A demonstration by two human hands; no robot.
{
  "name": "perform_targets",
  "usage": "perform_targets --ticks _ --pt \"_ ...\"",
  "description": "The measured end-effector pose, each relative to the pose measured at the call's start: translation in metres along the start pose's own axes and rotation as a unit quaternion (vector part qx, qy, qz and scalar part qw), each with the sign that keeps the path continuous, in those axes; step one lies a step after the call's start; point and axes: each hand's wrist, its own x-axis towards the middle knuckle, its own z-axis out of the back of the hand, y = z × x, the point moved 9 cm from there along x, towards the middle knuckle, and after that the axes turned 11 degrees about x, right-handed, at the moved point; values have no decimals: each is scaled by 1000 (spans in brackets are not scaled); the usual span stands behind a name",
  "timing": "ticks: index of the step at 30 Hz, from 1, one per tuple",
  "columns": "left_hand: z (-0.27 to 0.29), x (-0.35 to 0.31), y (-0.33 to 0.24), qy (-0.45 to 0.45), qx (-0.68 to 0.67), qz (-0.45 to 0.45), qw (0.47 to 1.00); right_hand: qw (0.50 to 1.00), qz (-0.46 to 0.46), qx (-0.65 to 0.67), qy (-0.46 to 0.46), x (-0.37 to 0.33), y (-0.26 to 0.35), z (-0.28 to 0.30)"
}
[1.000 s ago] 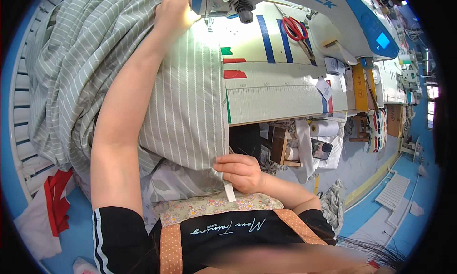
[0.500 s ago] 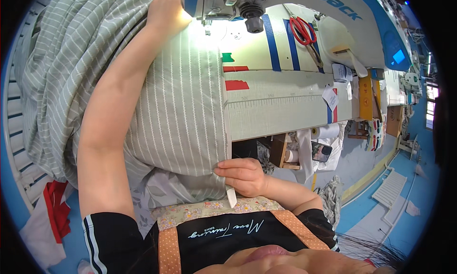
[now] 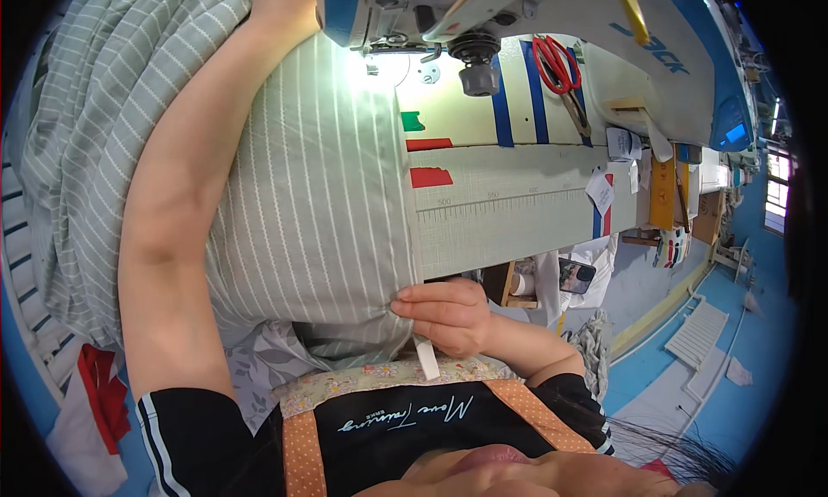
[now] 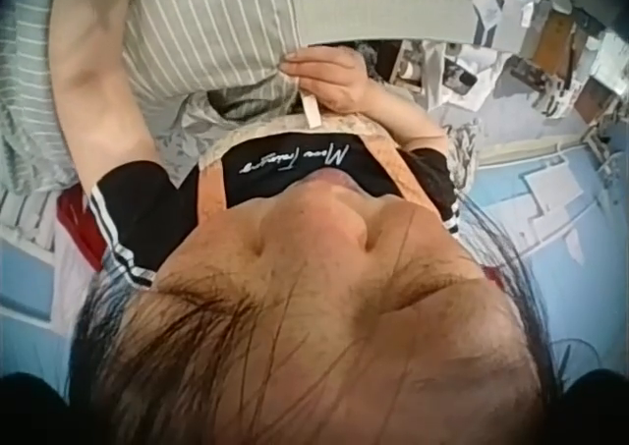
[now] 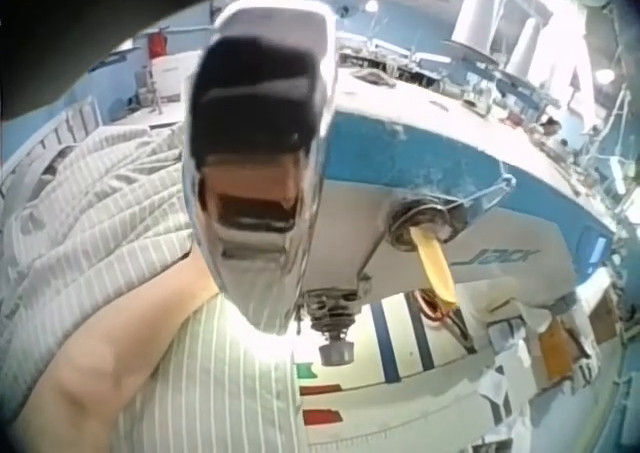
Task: Sewing fabric pieces together using an industrial sewing machine to assemble a pillowcase.
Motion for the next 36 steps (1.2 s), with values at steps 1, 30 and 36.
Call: perform_targets --ticks 1,30,36 --pt "-1 1 5 6 6 3 1000 1000 1 -5 5 6 -1 2" --pt "-16 77 8 142 218 62 964 989 -83 -116 48 75 -50 38" --pt "-14 89 12 167 269 86 945 987 -79 -125 67 86 -62 42"
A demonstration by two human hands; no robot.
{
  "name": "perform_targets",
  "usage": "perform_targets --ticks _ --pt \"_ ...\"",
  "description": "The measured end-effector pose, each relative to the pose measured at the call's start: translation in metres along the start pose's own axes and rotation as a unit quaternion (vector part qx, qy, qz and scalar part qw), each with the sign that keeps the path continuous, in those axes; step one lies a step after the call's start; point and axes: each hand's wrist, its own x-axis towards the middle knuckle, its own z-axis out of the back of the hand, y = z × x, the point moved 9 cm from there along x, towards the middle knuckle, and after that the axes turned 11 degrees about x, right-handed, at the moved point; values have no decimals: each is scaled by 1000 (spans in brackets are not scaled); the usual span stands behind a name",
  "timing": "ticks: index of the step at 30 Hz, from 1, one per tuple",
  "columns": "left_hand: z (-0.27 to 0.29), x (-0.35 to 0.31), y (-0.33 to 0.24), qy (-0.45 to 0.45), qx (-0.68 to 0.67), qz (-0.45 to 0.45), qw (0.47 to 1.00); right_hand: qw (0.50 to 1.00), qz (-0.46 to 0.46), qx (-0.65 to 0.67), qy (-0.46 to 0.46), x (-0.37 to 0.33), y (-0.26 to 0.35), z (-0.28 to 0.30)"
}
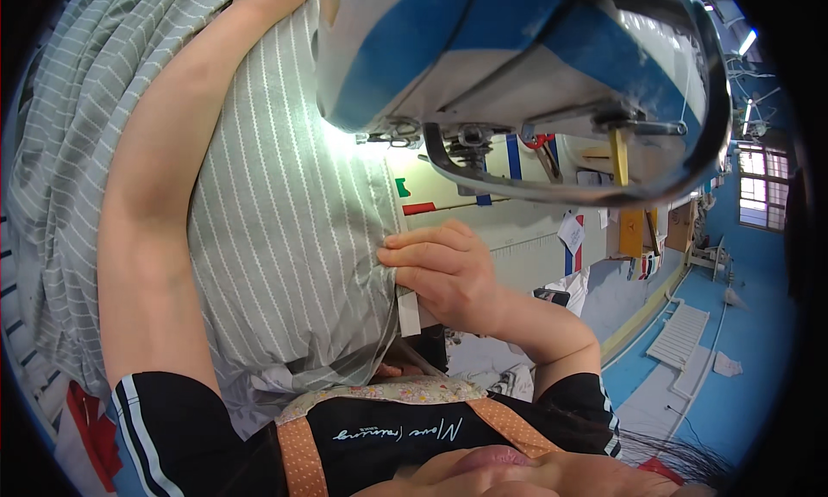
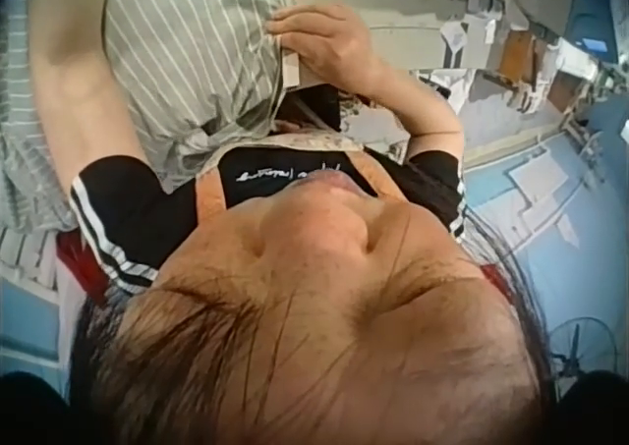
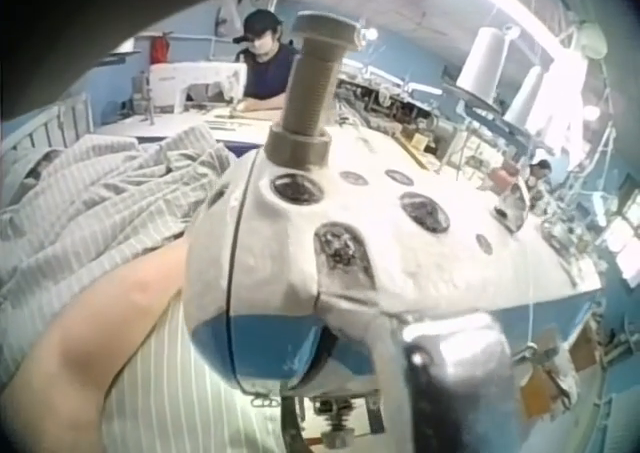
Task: Sewing fabric pieces together using an industrial sewing machine to assemble a pillowcase.
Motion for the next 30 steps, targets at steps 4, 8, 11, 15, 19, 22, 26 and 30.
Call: perform_targets --ticks 4,8,11,15,19,22,26,30 --pt "6 9 3 19 38 25 999 999 32 9 11 13 -6 -3" --pt "22 -14 41 39 84 67 993 1000 13 -1 7 16 -9 -7" --pt "18 -18 48 -22 78 18 997 1000 16 -2 8 25 3 -7" --pt "38 -11 41 23 41 134 990 1000 12 -11 2 21 -9 -4" --pt "82 -41 -3 -58 41 5 997 1000 17 -19 17 27 -8 -4" --pt "51 -95 -68 235 -63 -59 968 1000 -2 -27 4 22 -17 2" --pt "78 -125 -47 -13 -55 -125 991 1000 20 -21 3 28 -9 -3" --pt "71 -113 -45 36 -57 -122 990 1000 17 -23 -7 24 -12 -1"
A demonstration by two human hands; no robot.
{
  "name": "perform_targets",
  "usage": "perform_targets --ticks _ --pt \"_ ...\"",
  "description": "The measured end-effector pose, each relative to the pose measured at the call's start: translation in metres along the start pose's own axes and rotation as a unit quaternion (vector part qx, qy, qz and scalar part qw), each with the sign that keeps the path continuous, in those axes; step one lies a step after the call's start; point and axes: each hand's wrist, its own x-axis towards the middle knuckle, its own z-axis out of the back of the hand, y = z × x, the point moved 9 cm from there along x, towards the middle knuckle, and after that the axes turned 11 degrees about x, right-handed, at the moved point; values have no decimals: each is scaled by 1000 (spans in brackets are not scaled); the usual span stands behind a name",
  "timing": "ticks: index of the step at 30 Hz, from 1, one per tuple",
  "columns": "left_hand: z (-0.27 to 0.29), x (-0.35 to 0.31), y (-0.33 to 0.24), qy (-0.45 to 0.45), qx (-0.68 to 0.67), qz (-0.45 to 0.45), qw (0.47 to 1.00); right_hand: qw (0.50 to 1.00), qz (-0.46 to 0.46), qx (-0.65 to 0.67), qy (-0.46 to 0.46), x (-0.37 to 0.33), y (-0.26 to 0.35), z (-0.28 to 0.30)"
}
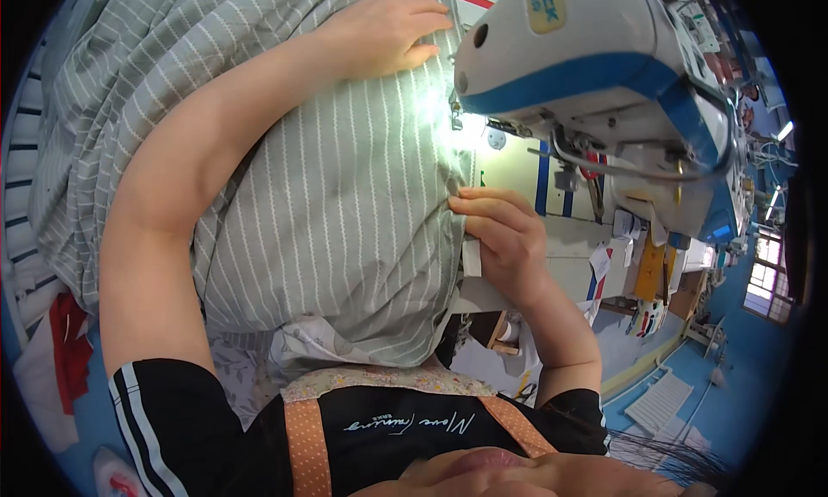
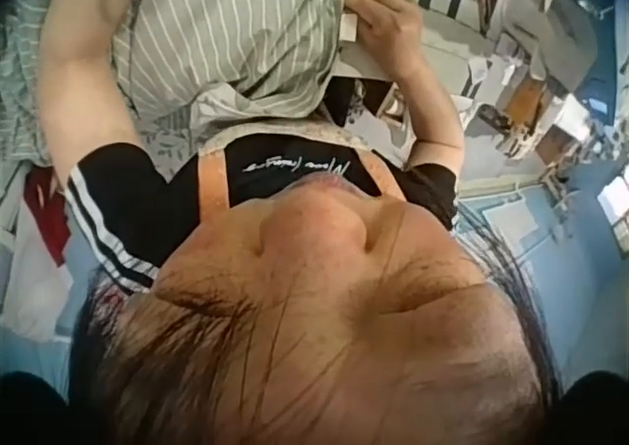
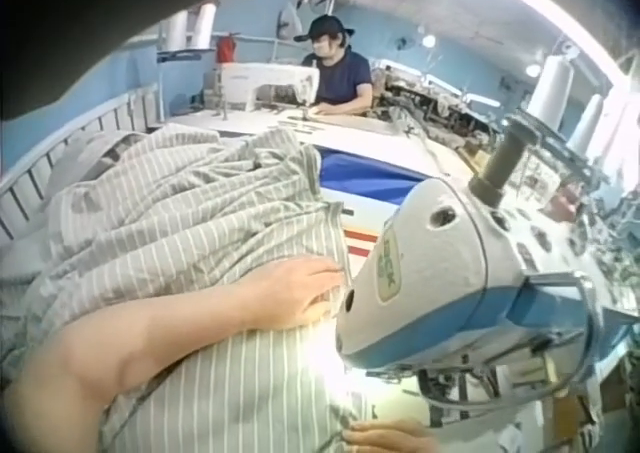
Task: Sewing fabric pieces together using an industrial sewing machine to assemble a pillowcase.
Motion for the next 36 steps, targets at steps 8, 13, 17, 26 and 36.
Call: perform_targets --ticks 8,13,17,26,36 --pt "-6 -6 -5 85 36 -70 993 1000 -9 13 -23 -4 -1 -1" --pt "18 -1 -26 49 8 -89 995 999 2 25 -32 -5 -2 -1" --pt "42 -54 -41 197 94 145 965 999 24 23 -38 -5 -5 1" --pt "171 -261 -82 73 262 434 859 996 -73 17 -40 -20 1 10" --pt "218 -196 0 69 212 295 929 993 75 59 -65 -85 89 -29"
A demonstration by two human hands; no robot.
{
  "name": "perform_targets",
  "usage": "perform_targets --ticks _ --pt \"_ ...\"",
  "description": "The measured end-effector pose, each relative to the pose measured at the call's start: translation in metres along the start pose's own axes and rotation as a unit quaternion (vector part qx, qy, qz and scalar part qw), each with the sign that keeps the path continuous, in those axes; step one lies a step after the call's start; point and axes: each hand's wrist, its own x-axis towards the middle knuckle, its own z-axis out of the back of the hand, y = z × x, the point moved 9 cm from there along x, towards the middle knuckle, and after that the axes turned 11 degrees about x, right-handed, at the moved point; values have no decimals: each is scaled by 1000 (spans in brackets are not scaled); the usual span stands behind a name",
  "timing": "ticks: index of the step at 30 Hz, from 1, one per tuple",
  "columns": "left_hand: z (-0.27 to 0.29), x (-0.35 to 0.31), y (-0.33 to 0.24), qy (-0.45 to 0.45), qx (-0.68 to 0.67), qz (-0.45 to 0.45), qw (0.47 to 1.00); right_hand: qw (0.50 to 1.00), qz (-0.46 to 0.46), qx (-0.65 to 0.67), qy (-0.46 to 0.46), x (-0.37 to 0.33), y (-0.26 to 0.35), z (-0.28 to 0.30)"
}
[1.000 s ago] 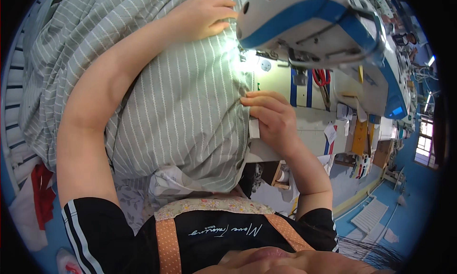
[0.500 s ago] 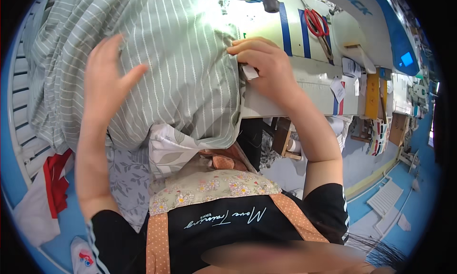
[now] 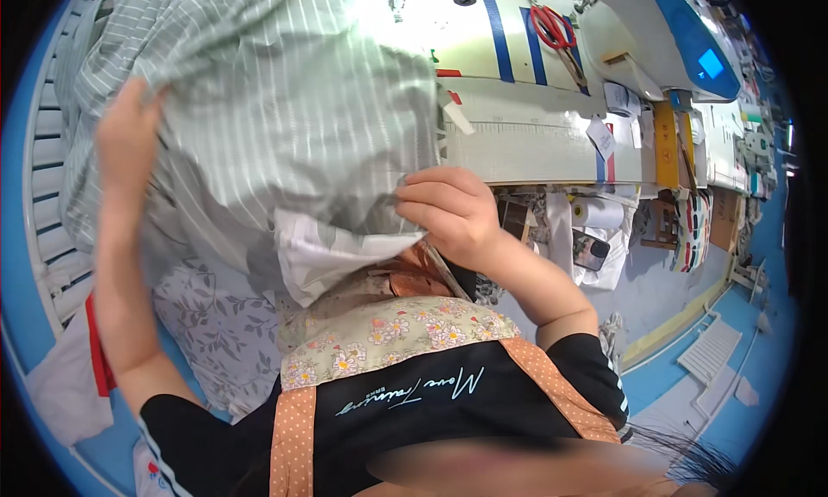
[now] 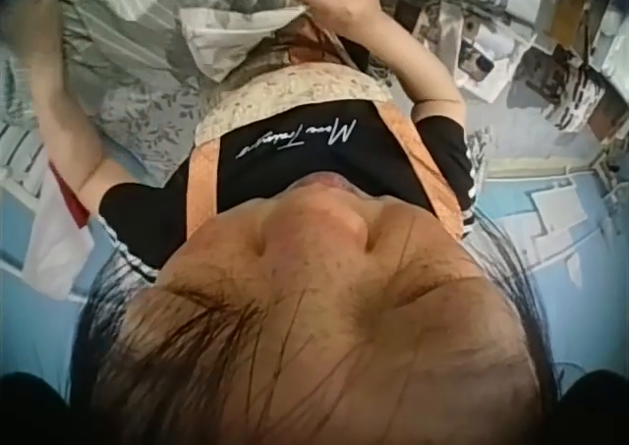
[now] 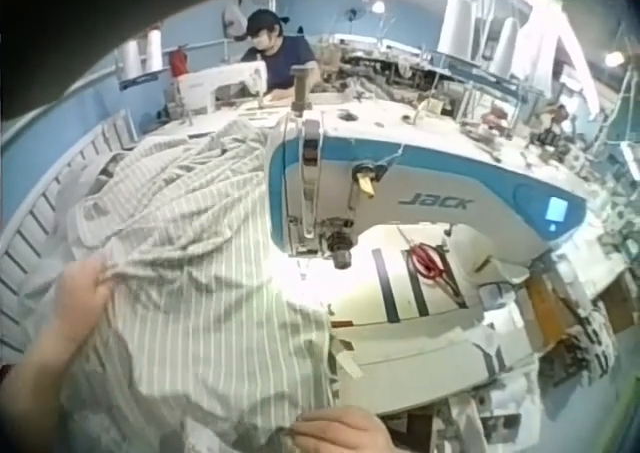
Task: Sewing fabric pieces together using an industrial sewing machine to assemble a pillowcase.
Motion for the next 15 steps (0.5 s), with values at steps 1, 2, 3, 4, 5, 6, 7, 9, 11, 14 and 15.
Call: perform_targets --ticks 1,2,3,4,5,6,7,9,11,14,15 --pt "17 31 5 -21 46 -10 999 1000 -2 -4 0 2 2 -5" --pt "29 60 8 -43 92 -20 995 999 -26 17 -37 2 2 -3" --pt "36 86 11 -49 91 -39 994 995 -50 40 -74 2 4 -2" --pt "44 102 14 -56 98 -55 992 989 -69 67 -112 2 6 0" --pt "42 106 20 -57 101 -55 992 989 -66 69 -114 2 11 -5" --pt "29 112 27 -44 113 -48 992 986 -79 74 -124 -2 9 -11" --pt "8 117 32 -31 117 -44 992 983 -96 74 -136 -9 6 -16" --pt "-35 110 62 0 146 -26 989 980 -108 84 -147 -16 8 -23" --pt "-86 87 69 15 158 -21 987 974 -127 100 -157 -22 4 -28" --pt "-121 67 77 89 164 96 978 972 -137 101 -161 -23 0 -31" --pt "-108 71 70 45 181 51 981 973 -134 101 -159 -24 1 -32"
